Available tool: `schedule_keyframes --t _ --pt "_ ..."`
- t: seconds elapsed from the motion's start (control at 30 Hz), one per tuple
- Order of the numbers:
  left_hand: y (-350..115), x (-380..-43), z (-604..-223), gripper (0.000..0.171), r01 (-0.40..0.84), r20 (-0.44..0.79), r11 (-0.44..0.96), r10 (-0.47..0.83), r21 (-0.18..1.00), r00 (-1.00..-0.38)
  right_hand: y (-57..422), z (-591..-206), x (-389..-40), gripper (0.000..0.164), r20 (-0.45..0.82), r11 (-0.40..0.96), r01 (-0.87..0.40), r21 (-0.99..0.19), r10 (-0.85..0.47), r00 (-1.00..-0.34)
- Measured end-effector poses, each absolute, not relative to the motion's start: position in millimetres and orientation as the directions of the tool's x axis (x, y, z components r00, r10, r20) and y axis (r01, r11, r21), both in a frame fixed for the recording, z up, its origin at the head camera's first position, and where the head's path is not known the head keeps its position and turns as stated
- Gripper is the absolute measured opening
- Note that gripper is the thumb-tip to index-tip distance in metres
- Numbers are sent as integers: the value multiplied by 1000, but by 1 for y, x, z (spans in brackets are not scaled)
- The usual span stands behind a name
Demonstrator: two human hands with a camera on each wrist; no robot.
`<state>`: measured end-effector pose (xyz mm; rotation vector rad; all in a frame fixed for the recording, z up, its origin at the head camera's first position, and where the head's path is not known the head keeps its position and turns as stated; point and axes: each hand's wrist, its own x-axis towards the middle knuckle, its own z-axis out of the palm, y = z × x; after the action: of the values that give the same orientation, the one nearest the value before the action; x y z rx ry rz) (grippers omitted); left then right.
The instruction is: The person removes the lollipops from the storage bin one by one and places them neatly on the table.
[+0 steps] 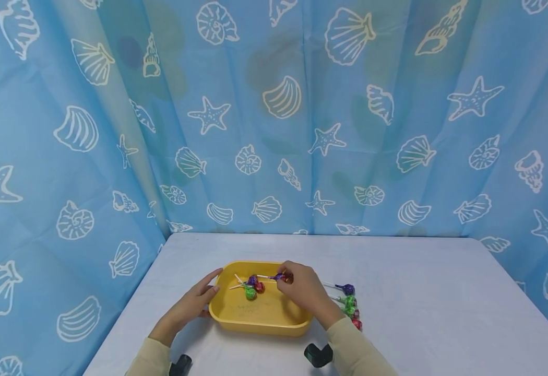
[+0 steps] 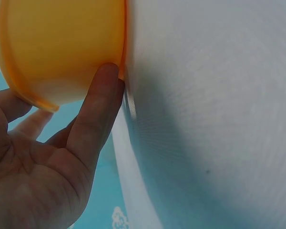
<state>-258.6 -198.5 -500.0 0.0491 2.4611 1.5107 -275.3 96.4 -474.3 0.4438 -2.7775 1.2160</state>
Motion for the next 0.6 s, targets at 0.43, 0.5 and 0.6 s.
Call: schedule_keyframes --t 0.43,0.5,0.6 --pt "-198 -258 -498 56 -105 -195 466 149 878 -969 113 -475 -264 20 287 574 -338 -746 -181 -941" --pt "-198 -258 -499 56 -108 -197 467 147 878 -969 117 -474 -262 20 288 564 -336 -755 -175 -942" --pt "-198 -258 -500 56 -107 -196 464 148 879 -969 124 -475 -261 20 279 559 -319 -765 -158 -947"
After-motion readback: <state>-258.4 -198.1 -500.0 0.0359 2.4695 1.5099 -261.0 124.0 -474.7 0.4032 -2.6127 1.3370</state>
